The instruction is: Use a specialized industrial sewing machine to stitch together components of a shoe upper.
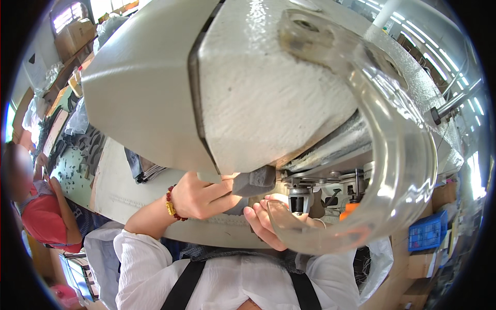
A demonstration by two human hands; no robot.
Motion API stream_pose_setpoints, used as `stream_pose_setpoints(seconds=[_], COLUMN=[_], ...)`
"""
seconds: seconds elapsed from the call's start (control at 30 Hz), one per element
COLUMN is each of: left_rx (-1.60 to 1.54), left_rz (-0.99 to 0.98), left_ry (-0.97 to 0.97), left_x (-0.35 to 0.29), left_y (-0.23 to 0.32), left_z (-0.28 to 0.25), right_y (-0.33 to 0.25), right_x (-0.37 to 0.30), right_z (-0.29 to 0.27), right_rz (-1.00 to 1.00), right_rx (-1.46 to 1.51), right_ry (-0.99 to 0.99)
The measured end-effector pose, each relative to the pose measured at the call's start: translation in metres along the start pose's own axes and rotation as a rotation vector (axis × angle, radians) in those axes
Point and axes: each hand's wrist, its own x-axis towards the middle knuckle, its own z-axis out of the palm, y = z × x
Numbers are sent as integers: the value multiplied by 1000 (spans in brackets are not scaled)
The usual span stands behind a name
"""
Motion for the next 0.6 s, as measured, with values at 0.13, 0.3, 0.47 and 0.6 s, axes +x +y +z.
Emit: stream_pose_setpoints(seconds=[0.13,0.3,0.47,0.6], left_rx=[-118,-248,-81,-73], left_rz=[-142,-258,-222,-227], left_ry=[-117,-14,42,19], left_x=[-26,-40,-27,-17], left_y=[-1,-6,-5,-6], left_z=[28,43,30,25], right_y=[9,12,17,21], right_x=[-5,-11,-18,-20], right_z=[2,16,27,30], right_rz=[-176,-380,-626,-581], right_rx=[-184,-370,-897,-880], right_ry=[-152,-280,-176,-225])
